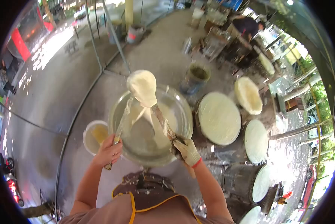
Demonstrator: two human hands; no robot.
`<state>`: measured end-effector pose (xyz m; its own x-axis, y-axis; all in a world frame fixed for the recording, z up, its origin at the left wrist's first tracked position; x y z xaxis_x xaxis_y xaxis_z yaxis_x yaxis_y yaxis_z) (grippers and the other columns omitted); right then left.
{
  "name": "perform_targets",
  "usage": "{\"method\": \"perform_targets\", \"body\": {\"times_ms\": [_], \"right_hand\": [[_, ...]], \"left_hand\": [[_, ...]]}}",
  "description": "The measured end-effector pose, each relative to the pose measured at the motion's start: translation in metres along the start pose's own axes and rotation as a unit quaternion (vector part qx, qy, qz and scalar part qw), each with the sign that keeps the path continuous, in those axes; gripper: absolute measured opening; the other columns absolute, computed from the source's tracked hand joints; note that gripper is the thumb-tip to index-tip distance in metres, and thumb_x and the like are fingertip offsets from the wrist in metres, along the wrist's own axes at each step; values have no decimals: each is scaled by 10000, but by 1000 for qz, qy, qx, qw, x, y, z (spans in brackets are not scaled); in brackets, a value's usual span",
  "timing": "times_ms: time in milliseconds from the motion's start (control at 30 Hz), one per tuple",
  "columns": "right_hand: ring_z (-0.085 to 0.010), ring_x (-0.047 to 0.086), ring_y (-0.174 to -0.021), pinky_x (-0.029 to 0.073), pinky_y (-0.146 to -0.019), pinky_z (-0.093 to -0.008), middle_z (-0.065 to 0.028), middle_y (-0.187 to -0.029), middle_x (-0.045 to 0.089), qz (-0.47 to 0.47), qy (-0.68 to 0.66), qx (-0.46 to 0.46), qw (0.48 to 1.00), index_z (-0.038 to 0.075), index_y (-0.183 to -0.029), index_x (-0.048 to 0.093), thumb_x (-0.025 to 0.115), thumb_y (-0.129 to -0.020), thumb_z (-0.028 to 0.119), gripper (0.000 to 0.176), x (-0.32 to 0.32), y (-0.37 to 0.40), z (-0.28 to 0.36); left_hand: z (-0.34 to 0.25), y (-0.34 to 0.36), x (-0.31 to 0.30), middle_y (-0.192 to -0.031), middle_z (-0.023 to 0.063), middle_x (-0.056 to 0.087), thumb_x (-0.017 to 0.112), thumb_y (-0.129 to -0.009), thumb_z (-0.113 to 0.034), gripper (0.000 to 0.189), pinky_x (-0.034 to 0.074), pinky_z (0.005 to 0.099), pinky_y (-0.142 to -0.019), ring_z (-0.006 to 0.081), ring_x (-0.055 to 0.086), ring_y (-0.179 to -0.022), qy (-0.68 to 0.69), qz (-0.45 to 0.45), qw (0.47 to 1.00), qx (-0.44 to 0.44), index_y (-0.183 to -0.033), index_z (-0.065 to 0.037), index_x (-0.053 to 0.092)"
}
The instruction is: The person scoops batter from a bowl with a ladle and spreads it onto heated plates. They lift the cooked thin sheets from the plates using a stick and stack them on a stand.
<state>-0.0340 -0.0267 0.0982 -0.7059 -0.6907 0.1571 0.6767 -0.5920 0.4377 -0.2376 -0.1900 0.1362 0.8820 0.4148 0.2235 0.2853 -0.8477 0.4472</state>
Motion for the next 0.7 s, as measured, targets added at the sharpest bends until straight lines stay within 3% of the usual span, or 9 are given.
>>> {"method": "perform_targets", "body": {"times_ms": [133,233,367,533,633,700], "right_hand": [[-49,438,-464,292,-365,-170,-12,-687,531,34,-73,-104,991,-3,-1256,453,549,-888,264,464,24,39,109],[-47,442,-466,292,-364,-167,-18,-691,531,54,-108,-122,985,24,-1275,432,514,-906,261,446,29,41,123],[-54,458,-469,292,-357,-172,-13,-684,539,17,-121,-75,990,38,-1231,474,527,-907,272,404,23,40,92],[-62,469,-479,299,-357,-179,1,-675,537,-81,-134,-79,985,36,-1189,515,556,-894,284,388,-18,15,-16],[-70,511,-517,380,-404,-193,2,-709,545,-114,-163,-35,979,-1,-1154,517,567,-893,201,334,-27,42,-25],[-67,517,-512,381,-390,-184,-5,-706,559,-151,-161,-77,972,17,-1187,510,553,-895,193,344,-39,59,-16]], "left_hand": [[-115,27,12,-561,-16,369,489,-856,-95,91,289,227,-347,58,345,-401,-12,-14,986,164,-920,-65,432],[-125,22,18,-564,-12,384,504,-858,-103,111,289,229,-346,57,342,-399,-4,-30,982,186,-935,-61,436],[-76,11,44,-596,-13,392,511,-866,-107,93,284,225,-350,54,343,-403,61,57,995,49,-921,-65,449],[-1,-12,64,-634,-21,391,498,-885,-97,66,286,217,-371,48,362,-444,172,142,966,-132,-848,-86,444],[11,-22,85,-643,-24,396,486,-895,-97,91,288,215,-381,45,366,-465,147,177,959,-165,-827,-95,426],[-11,-17,111,-644,-22,394,488,-895,-100,84,294,216,-380,47,364,-458,110,186,968,-125,-844,-94,422]]}}
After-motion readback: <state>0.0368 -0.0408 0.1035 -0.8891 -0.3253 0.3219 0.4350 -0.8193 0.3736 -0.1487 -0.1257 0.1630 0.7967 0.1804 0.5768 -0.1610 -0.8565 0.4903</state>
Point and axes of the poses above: each hand's wrist, its own y-axis away from the middle knuckle, its own x-axis out of the palm, z = x × y, the point moved 10 cm from there along -y, towards the middle knuckle
